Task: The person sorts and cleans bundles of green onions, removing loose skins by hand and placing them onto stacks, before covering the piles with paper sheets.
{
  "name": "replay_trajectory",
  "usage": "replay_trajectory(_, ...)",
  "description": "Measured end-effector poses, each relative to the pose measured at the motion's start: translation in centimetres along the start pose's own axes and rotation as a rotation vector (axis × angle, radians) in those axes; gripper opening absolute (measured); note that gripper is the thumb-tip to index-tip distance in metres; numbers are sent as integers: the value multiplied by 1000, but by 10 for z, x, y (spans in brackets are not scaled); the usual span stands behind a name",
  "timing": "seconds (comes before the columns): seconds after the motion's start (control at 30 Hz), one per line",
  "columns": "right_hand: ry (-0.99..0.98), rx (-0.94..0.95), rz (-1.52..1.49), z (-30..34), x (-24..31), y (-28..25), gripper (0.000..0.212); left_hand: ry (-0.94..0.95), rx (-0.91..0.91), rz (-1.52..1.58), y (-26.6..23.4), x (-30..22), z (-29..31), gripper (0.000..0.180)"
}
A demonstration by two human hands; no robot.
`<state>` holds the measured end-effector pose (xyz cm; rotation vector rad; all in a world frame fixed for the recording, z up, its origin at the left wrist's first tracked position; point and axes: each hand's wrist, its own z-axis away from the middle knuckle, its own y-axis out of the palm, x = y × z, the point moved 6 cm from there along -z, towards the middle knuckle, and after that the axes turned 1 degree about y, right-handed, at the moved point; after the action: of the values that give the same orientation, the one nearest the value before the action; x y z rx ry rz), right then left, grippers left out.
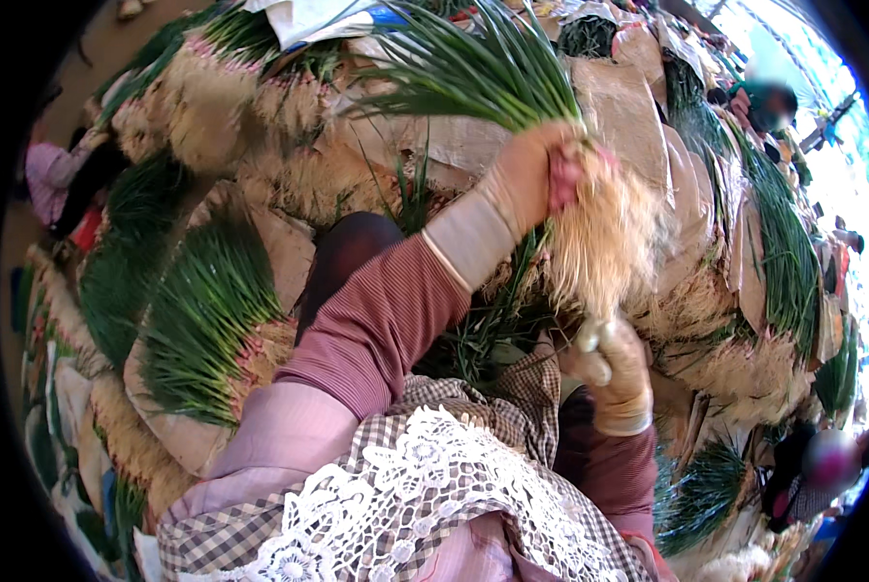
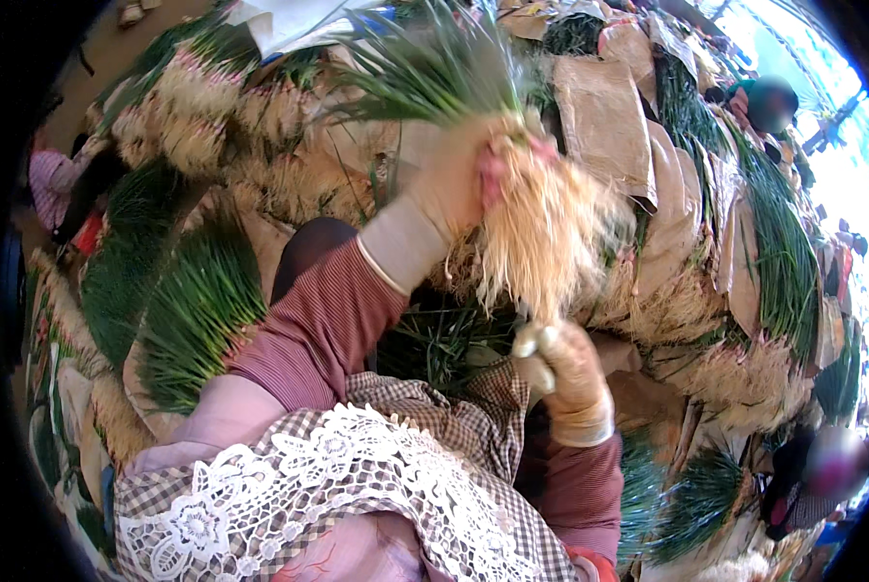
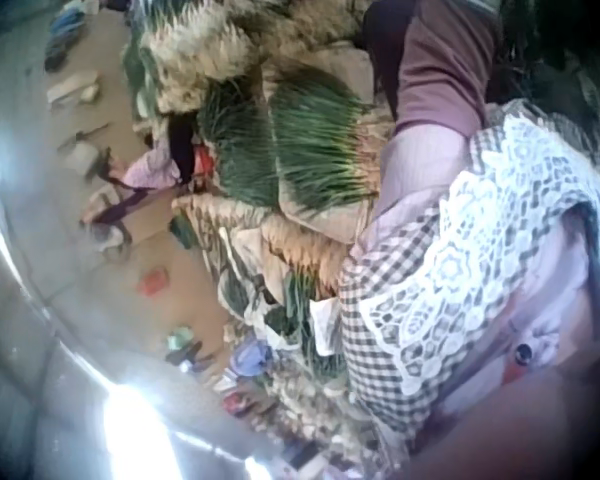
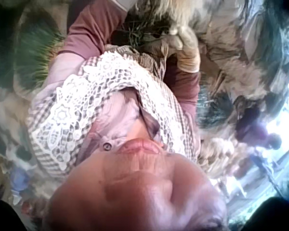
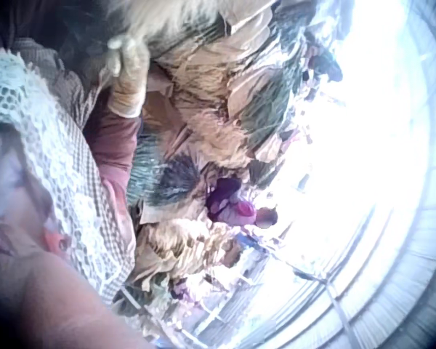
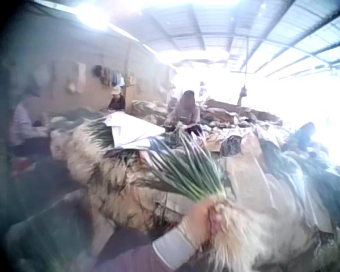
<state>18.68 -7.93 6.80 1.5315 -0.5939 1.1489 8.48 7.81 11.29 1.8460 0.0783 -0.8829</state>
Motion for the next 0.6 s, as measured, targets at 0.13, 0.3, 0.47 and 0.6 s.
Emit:
replay_trajectory(0.13, -365, -327, -144, -30, 48, -89, 18, 336, -102, -293, 19, -89, 55, 25)
replay_trajectory(0.3, -149, -190, 264, -120, -16, -17, 14, 354, 123, -306, 46, -152, 150, 30)
replay_trajectory(0.47, -321, 521, 1328, -104, -240, 24, 41, 500, -387, -751, 22, -239, 249, 24)
replay_trajectory(0.6, 367, 460, 1942, -61, -271, -26, 62, 573, -550, -794, -4, -279, 348, 33)
